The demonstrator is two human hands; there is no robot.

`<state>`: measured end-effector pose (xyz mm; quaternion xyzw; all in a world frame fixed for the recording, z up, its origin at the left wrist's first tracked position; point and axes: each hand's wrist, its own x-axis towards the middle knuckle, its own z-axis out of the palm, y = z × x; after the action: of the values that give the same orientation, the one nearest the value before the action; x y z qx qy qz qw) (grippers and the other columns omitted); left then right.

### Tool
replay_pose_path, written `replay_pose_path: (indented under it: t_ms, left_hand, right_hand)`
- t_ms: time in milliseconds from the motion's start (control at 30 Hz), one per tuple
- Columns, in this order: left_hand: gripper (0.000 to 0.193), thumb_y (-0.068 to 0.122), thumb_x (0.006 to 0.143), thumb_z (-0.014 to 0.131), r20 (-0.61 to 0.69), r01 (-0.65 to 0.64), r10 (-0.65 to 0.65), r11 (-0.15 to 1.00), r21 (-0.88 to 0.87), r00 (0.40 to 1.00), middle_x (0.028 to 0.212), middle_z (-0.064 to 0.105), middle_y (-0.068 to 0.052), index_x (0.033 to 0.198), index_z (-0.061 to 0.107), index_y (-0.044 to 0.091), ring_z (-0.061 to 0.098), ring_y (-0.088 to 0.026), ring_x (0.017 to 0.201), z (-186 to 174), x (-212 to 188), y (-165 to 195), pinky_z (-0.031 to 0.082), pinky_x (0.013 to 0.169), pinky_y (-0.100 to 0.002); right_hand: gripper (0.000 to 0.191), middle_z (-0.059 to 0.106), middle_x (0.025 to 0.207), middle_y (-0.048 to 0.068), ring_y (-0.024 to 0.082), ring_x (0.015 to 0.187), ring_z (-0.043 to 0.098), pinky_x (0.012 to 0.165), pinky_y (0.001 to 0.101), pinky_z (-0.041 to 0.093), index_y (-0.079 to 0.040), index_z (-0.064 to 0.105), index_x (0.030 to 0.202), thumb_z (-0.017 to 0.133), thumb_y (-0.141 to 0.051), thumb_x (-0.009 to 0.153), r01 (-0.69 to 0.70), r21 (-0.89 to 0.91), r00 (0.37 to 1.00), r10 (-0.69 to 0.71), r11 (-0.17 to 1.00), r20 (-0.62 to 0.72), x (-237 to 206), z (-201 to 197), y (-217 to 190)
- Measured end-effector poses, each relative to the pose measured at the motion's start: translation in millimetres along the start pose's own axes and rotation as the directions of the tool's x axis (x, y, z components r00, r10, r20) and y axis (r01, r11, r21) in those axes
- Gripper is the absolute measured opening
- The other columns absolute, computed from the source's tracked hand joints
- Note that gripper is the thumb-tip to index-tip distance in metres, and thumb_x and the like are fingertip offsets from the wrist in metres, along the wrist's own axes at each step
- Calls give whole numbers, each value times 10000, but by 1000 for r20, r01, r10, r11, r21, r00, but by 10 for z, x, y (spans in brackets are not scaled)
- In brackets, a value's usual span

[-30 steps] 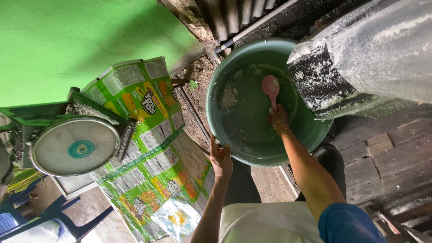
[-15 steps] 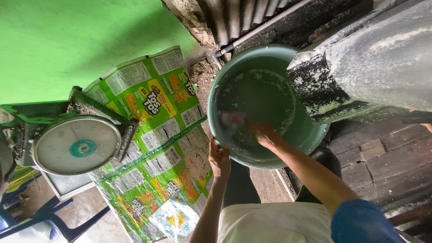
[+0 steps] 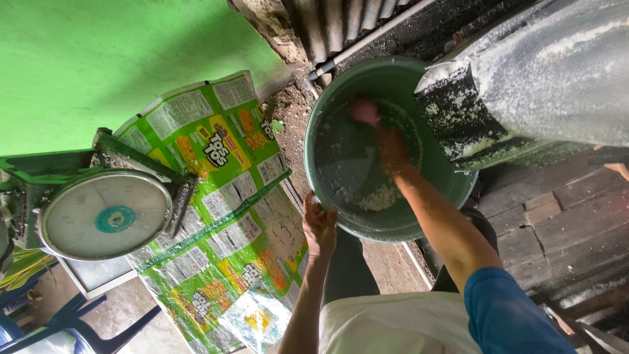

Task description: The person feeds rice into a motorized grating machine and collects the grated rice in a red bowl. They scoop the grated rice with a pink spoon, weigh it on a hanging scale, and pour it into a plastic bag, repeating the cycle.

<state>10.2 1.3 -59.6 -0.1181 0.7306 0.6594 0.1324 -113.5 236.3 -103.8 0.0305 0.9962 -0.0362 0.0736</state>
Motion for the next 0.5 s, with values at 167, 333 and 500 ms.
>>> replay_pose_path:
  t_ms: [167, 333, 500]
  left_hand:
    - [654, 19, 942, 649, 24, -110, 109, 992, 66, 994, 889, 619, -32, 1539, 384, 41, 523, -74, 670, 69, 22, 168, 458, 572, -227]
    - [655, 27, 951, 663, -11, -31, 33, 991, 133, 999, 862, 628, -73, 1559, 425, 87, 545, -96, 665, 63, 80, 172, 486, 582, -251]
    - [663, -19, 932, 635, -30, -4, 5, 1000, 30, 1000, 985, 705, -60, 1542, 394, 74, 652, -82, 798, -113, 116, -47, 561, 709, -238]
  right_hand:
    - [727, 601, 1509, 226, 226, 945, 695, 869, 395, 548, 69, 512, 1479, 609, -185, 805, 41, -233, 998, -31, 972, 45, -789, 22, 523]
    - [651, 713, 853, 127, 283, 819, 716, 765, 442, 571, -239, 452, 1553, 548, -126, 919, 166, 0, 858, -144, 986, 494, -1667, 67, 810]
    - [244, 735, 892, 149, 320, 815, 738, 697, 451, 601, -86, 654, 1187, 521, -195, 1015, -68, -18, 937, 70, 998, 342, -1609, 275, 893]
